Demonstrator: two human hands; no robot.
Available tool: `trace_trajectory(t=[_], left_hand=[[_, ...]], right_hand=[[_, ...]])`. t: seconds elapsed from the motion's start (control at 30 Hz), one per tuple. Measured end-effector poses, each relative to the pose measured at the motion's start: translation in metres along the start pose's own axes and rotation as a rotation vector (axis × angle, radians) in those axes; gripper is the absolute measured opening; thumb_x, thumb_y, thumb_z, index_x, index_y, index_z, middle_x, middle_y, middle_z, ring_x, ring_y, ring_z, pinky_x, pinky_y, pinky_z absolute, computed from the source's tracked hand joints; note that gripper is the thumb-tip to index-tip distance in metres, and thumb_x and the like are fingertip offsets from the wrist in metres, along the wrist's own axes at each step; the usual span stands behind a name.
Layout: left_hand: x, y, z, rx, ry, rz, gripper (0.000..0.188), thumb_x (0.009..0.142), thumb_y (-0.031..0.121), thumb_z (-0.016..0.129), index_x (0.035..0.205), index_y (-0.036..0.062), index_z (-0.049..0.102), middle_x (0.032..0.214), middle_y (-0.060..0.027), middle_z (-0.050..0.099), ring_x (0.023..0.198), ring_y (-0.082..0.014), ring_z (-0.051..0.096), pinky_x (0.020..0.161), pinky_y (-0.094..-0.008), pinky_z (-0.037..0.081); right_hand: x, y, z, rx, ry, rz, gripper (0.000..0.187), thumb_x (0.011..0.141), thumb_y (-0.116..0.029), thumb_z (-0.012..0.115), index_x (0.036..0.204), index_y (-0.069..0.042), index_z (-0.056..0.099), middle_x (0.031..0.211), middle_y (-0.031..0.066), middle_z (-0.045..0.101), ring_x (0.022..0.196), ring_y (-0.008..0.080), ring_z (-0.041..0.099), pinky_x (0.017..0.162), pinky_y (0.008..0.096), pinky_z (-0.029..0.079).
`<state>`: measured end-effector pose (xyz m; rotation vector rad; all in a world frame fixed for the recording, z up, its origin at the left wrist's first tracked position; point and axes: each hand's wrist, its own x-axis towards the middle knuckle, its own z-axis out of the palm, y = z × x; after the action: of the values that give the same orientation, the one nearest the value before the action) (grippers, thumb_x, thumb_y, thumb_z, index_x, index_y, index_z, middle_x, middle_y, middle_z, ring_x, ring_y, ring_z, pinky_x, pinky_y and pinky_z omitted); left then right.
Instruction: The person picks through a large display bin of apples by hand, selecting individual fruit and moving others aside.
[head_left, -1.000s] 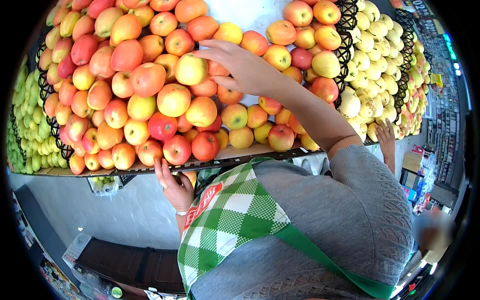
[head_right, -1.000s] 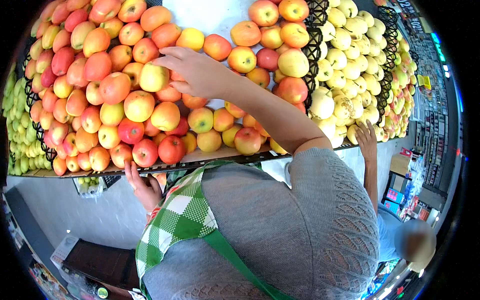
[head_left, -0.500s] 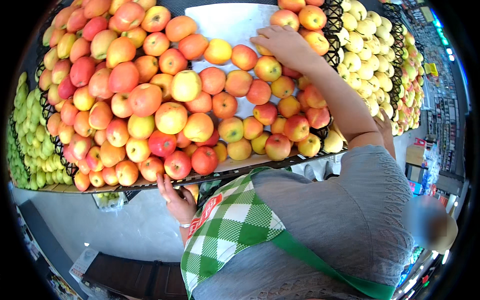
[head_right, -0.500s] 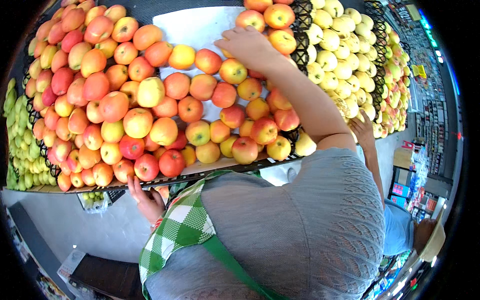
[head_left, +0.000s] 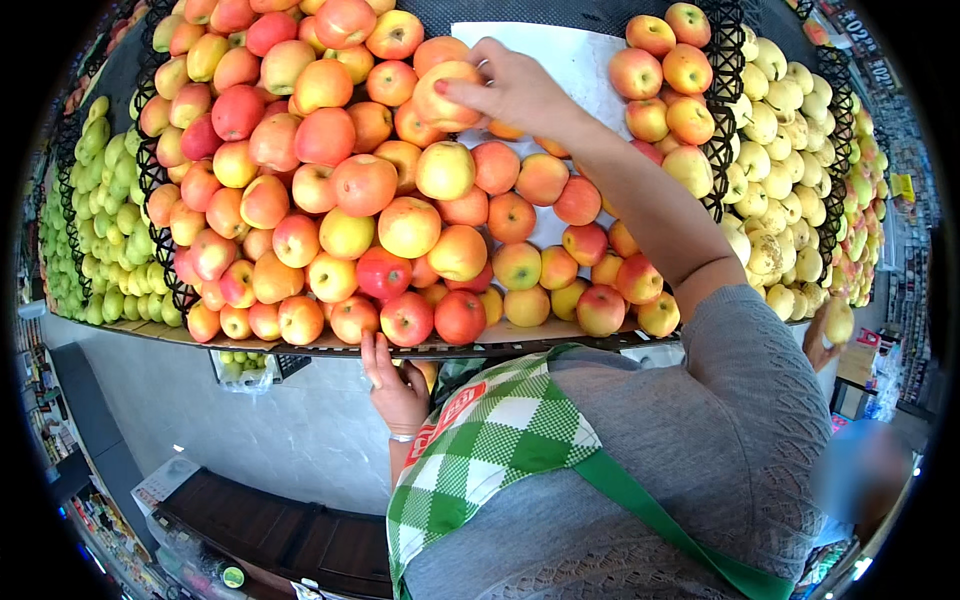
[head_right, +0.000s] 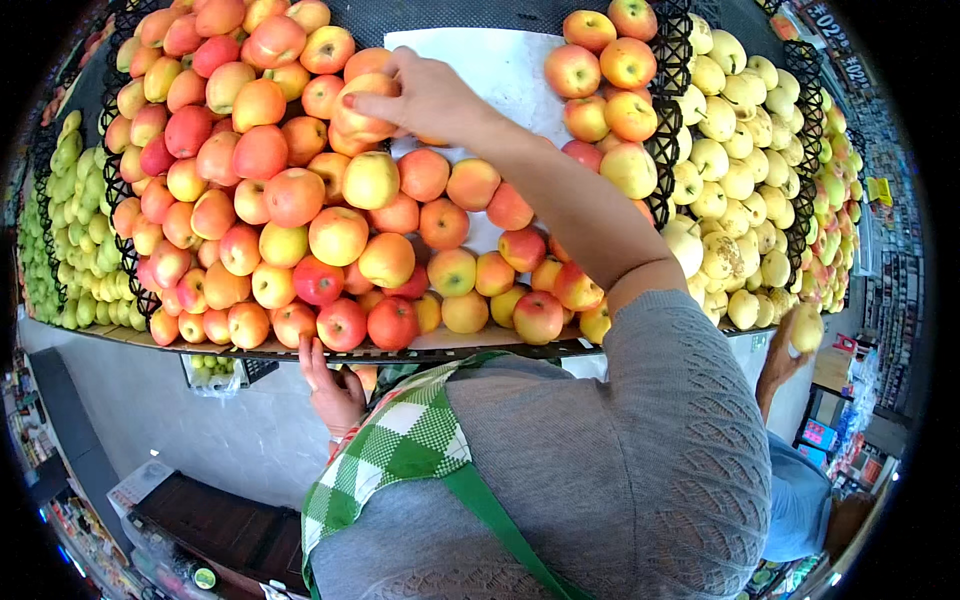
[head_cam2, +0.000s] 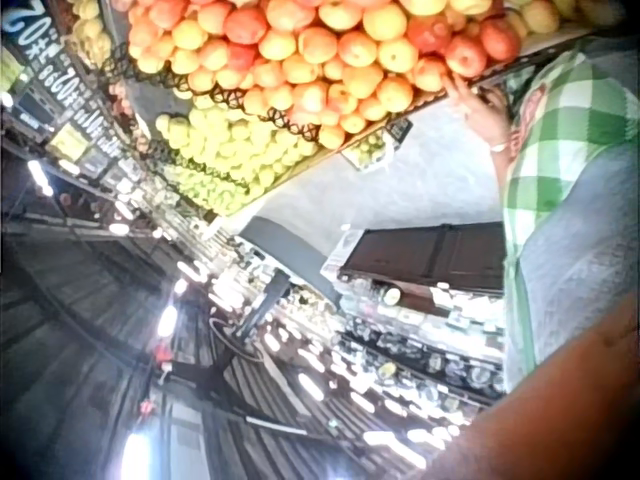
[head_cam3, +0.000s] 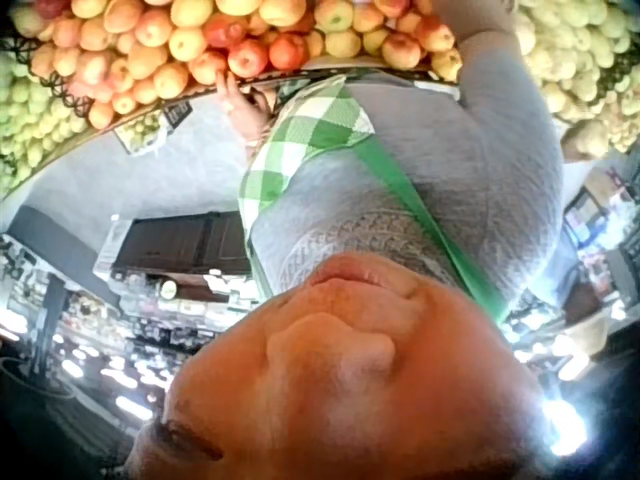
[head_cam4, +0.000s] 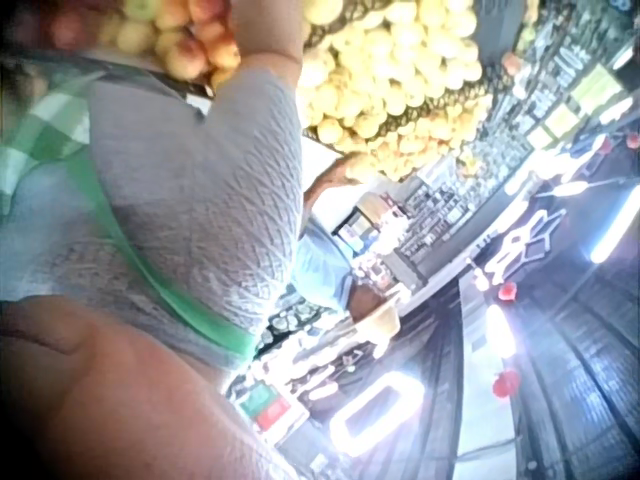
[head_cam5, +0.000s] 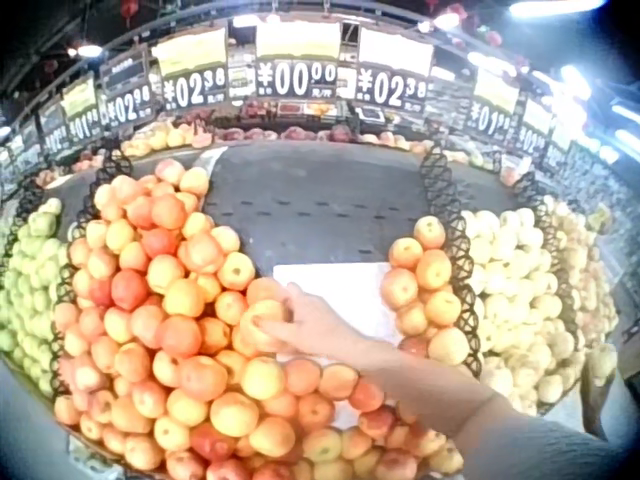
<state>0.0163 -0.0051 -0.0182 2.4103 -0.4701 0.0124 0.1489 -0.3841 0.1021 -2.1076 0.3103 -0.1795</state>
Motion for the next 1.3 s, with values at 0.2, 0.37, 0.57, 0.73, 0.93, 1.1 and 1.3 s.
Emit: trace_trajectory(t=[0.2,0.37,0.57,0.73,0.93,1.1,1.3], left_hand=[[0.001,0.002,0.0,0.01,0.005,0.009,0.067,0.075,-0.004,0.055,0.14,0.0075,0.043,0.15,-0.0182,0.038,0.103,-0.0406,0.062,0.065,-0.0407,0.054],[0.0,0.002,0.001,-0.005,0.013,0.011,0.066,0.076,-0.003,0.056,0.139,0.0071,0.044,0.15,-0.0184,0.038,0.104,-0.0407,0.062,0.067,-0.0409,0.055],[-0.001,-0.004,0.004,-0.003,0.034,0.049,0.065,0.076,-0.004,0.055,0.139,0.0068,0.044,0.15,-0.019,0.037,0.111,-0.0411,0.059,0.07,-0.0415,0.055],[0.002,-0.001,0.002,-0.014,-0.004,0.027,0.065,0.076,-0.006,0.054,0.139,0.0056,0.043,0.151,-0.0189,0.036,0.124,-0.0425,0.05,0.077,-0.0419,0.055],[-0.001,-0.006,0.005,-0.036,0.062,0.117,0.062,0.078,-0.004,0.055,0.138,0.0025,0.043,0.147,-0.0249,0.038,0.123,-0.0485,0.048,0.085,-0.0455,0.052],[0.0,-0.005,0.006,-0.064,0.024,0.063,0.06,0.077,-0.007,0.052,0.136,0.0001,0.044,0.148,-0.0244,0.037,0.127,-0.0473,0.045,0.09,-0.0447,0.05],[0.0,-0.004,0.005,-0.036,0.02,0.036,0.061,0.077,-0.004,0.054,0.137,0.002,0.045,0.147,-0.0227,0.04,0.125,-0.0458,0.048,0.084,-0.0444,0.053]], right_hand=[[0.009,-0.024,0.043,-0.269,0.076,-0.226,0.058,0.083,-0.048,0.071,0.101,0.004,0.053,0.09,0.0192,0.062,0.087,0.031,0.064,0.073,0.039,0.05],[0.016,-0.016,0.052,-0.053,-0.014,-0.193,0.036,0.093,-0.028,0.064,0.11,0.002,0.055,0.093,0.0154,0.064,0.075,0.0231,0.066,0.068,0.035,0.054],[0.006,-0.001,0.05,-0.122,0.023,-0.298,0.029,0.094,-0.018,0.061,0.115,0.001,0.054,0.095,0.0153,0.065,0.072,0.0224,0.067,0.068,0.0345,0.055],[-0.001,0.009,0.043,-0.11,0.044,-0.329,0.03,0.092,-0.015,0.06,0.118,-0.002,0.054,0.098,0.016,0.066,0.085,0.0285,0.067,0.076,0.0385,0.054],[-0.03,0.001,-0.006,-0.266,0.141,-0.336,0.034,0.088,-0.019,0.065,0.118,-0.006,0.058,0.11,0.0172,0.063,0.098,0.0343,0.064,0.085,0.0418,0.052],[-0.045,0.019,-0.118,-0.668,0.575,-0.327,0.035,0.081,-0.013,0.071,0.114,-0.006,0.062,0.108,0.0144,0.064,0.102,0.033,0.062,0.088,0.039,0.05],[-0.075,0.064,-0.195,-1.077,0.325,0.083,0.05,0.076,-0.021,0.074,0.123,-0.013,0.057,0.115,0.016,0.059,0.109,0.0359,0.058,0.089,0.0458,0.052]])
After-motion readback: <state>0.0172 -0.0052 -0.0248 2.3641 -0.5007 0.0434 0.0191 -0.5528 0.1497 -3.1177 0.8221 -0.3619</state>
